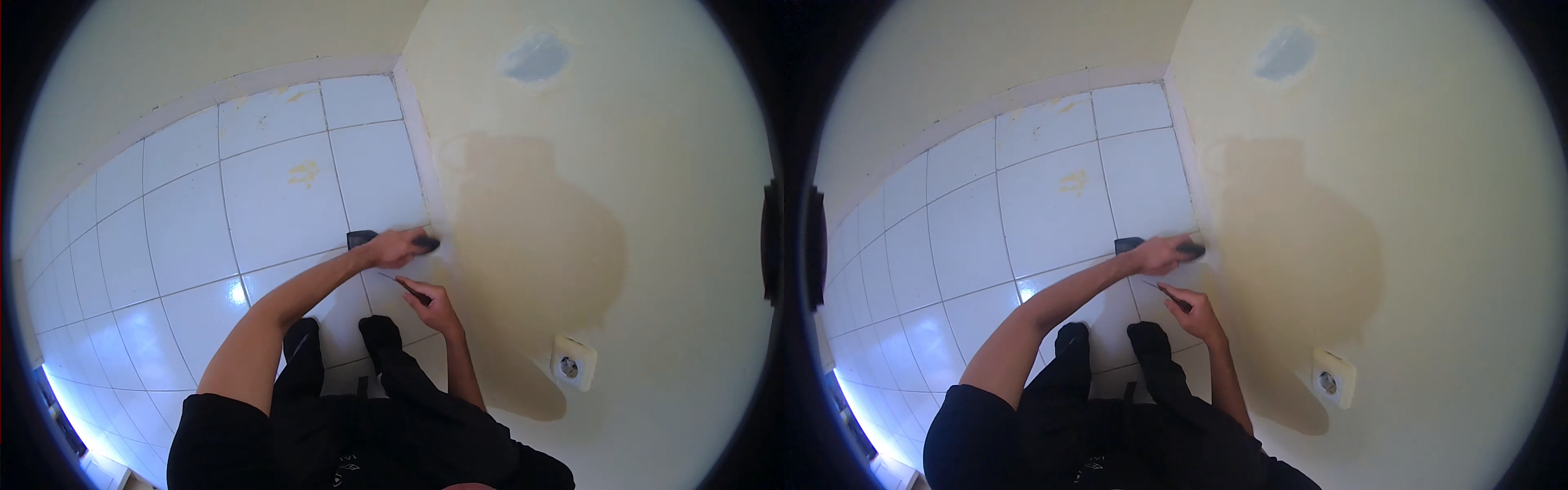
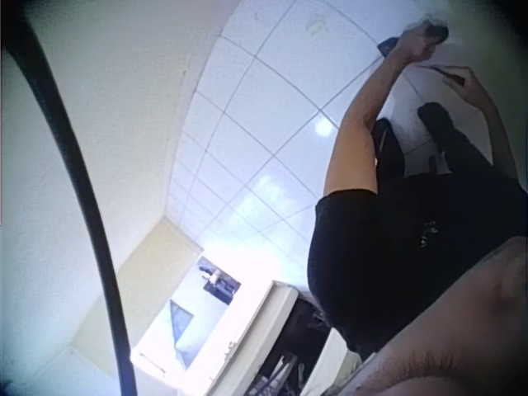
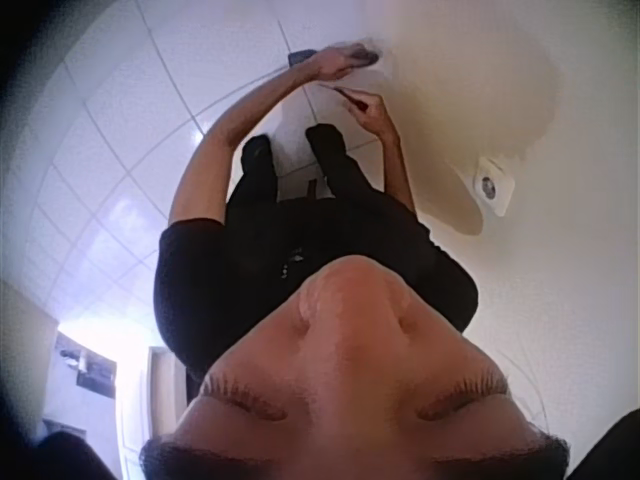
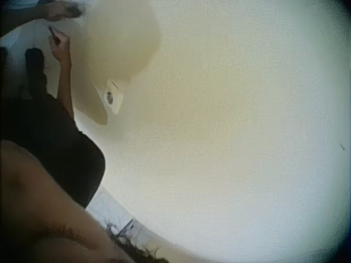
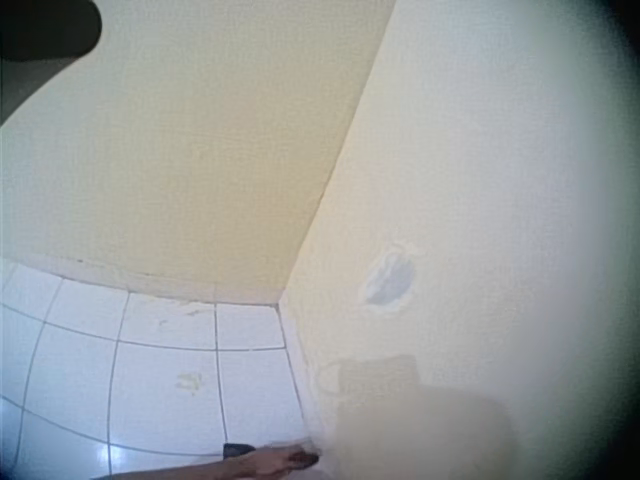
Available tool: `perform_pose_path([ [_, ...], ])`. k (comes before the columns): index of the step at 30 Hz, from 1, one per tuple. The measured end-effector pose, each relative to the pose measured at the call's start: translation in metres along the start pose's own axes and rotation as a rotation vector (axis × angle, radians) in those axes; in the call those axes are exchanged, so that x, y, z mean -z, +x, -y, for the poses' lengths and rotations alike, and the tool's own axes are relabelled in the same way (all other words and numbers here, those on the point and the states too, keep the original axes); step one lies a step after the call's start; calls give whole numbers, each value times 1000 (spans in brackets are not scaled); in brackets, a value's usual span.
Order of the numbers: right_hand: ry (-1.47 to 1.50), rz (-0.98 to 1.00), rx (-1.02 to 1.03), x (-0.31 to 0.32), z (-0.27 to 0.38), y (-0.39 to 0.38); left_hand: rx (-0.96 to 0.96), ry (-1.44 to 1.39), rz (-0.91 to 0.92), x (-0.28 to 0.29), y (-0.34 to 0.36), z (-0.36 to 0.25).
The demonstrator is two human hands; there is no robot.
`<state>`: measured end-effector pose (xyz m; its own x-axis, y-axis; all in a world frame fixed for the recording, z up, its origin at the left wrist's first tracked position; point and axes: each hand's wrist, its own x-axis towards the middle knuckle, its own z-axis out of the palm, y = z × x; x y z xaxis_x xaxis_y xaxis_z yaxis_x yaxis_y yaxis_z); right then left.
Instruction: The person uses a putty knife to apply material to a wall patch and wipes the surrounding tiles with a cloth.
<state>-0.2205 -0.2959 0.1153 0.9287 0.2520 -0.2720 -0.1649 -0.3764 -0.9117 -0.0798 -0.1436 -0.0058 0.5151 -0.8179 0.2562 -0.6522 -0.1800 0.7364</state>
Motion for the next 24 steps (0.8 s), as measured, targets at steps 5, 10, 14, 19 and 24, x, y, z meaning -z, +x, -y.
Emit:
perform_pose_path([
  [5,49,-123,223,-4,-5,9,409,218,-415,64,19,9],
  [10,15,-61,113,-6,-4,9,470,358,-171,70,18,51],
  [14,18,-50,24,-1,-9,1,220,228,78,36,16,23],
  [19,8,-37,65,-2,-14,1,90,61,264,8,-3,-5],
  [24,8,-2,-6,3,-10,0,407,87,-313,50,-13,-6],
])
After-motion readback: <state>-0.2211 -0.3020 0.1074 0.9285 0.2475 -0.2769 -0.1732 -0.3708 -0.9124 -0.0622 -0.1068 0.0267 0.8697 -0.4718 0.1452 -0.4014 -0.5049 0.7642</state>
